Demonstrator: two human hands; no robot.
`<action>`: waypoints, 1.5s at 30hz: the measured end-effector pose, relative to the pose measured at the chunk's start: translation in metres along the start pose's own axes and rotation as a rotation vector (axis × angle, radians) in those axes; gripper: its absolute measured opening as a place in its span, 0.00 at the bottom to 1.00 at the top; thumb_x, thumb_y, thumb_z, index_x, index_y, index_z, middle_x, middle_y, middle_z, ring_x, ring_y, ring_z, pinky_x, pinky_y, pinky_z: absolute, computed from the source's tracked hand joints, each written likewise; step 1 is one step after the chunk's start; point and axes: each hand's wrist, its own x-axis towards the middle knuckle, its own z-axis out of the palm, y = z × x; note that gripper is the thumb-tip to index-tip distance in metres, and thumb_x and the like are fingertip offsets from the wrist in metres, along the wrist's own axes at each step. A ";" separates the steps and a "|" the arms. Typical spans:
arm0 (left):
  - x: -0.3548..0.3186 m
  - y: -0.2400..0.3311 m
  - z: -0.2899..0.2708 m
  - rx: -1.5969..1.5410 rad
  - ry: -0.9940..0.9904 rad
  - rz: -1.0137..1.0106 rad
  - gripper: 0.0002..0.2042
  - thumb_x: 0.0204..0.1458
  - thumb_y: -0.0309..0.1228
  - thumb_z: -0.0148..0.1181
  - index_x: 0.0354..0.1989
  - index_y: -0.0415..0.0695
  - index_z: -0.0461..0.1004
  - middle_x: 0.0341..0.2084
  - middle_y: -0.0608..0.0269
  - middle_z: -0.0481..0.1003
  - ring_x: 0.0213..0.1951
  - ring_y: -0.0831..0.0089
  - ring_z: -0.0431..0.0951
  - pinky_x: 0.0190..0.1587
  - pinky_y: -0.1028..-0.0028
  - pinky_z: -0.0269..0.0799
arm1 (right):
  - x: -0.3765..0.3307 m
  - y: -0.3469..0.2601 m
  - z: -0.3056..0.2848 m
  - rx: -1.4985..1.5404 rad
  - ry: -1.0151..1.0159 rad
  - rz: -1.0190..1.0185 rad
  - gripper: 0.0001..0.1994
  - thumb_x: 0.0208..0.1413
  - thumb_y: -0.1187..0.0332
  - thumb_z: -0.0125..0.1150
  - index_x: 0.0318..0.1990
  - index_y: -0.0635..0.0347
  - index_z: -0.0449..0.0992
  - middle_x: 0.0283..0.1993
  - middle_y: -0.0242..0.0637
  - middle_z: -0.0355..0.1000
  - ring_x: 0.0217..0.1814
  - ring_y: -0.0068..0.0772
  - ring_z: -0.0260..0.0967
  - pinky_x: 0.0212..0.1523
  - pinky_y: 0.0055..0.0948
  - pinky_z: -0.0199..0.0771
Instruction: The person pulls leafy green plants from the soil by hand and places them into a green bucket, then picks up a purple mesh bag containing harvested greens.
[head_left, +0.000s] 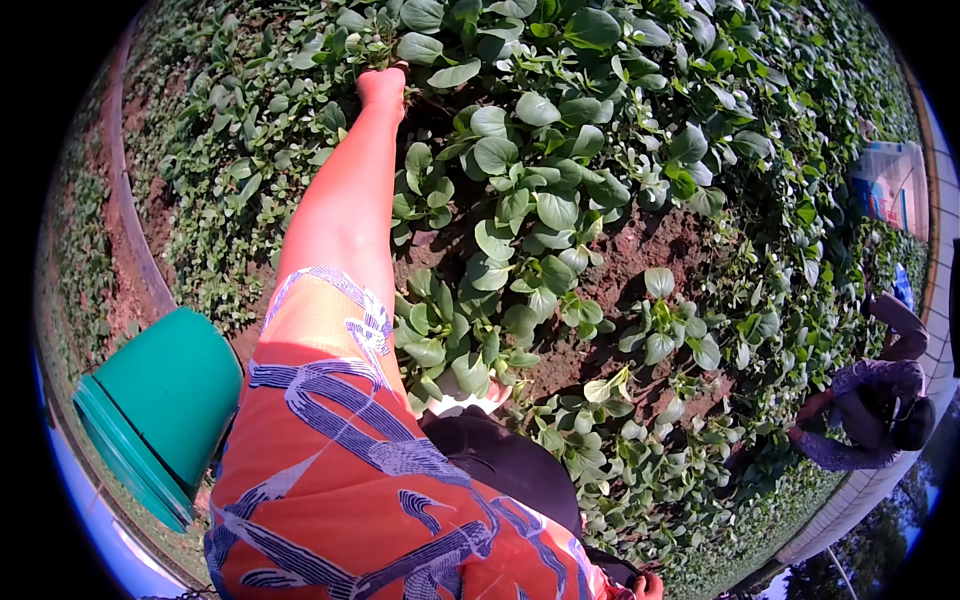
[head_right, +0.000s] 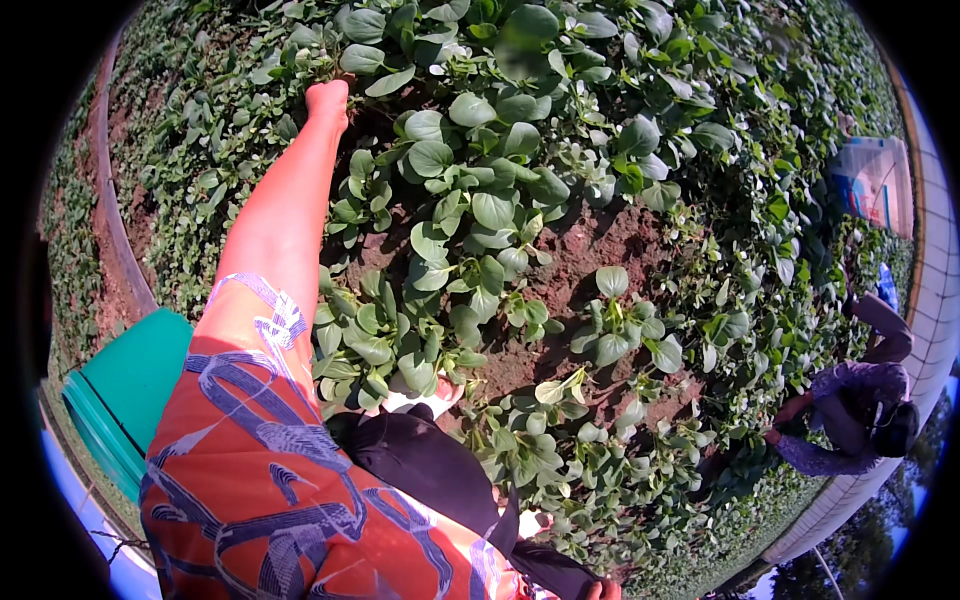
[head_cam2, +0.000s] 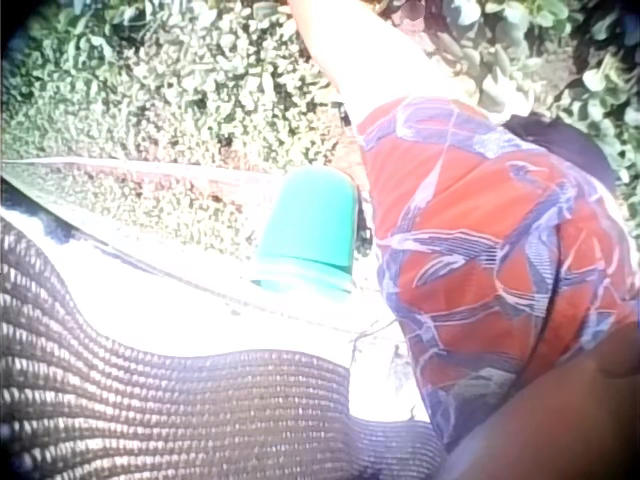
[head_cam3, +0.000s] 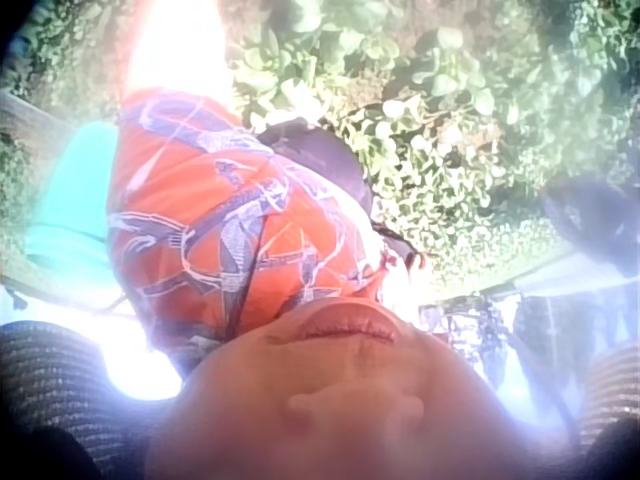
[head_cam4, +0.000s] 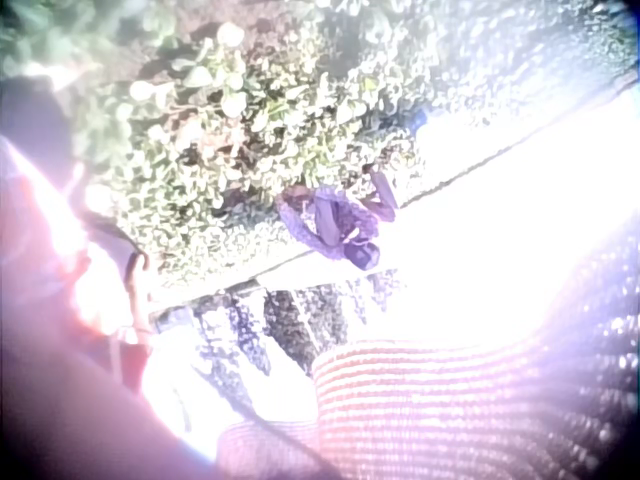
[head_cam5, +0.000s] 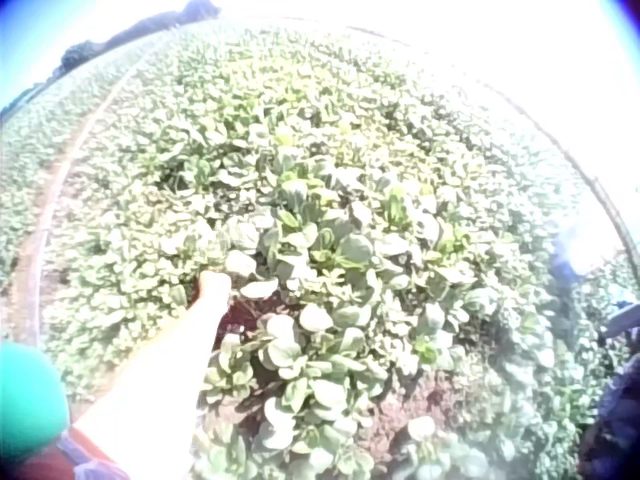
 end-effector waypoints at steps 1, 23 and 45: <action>0.020 -0.015 -0.004 -0.078 -0.023 0.050 0.15 0.34 0.26 0.61 0.32 0.35 0.69 0.27 0.60 0.71 0.27 0.73 0.68 0.31 0.74 0.64 | 0.001 0.002 0.000 -0.012 -0.008 -0.007 0.17 0.47 0.57 0.43 0.38 0.57 0.70 0.39 0.50 0.65 0.42 0.46 0.61 0.44 0.35 0.59; 0.004 -0.003 0.000 1.073 -0.052 0.311 0.14 0.38 0.28 0.51 0.37 0.47 0.68 0.44 0.58 0.59 0.44 0.61 0.66 0.43 0.69 0.65 | -0.001 0.007 0.006 -0.026 -0.013 -0.033 0.18 0.48 0.56 0.42 0.41 0.57 0.69 0.45 0.51 0.62 0.50 0.47 0.56 0.51 0.36 0.53; -0.016 -0.044 -0.013 0.173 -0.466 0.096 0.14 0.33 0.29 0.59 0.31 0.39 0.70 0.26 0.60 0.72 0.27 0.69 0.71 0.29 0.72 0.65 | -0.008 0.000 0.004 0.031 -0.004 -0.022 0.17 0.48 0.57 0.43 0.39 0.59 0.69 0.43 0.50 0.63 0.48 0.46 0.57 0.49 0.36 0.55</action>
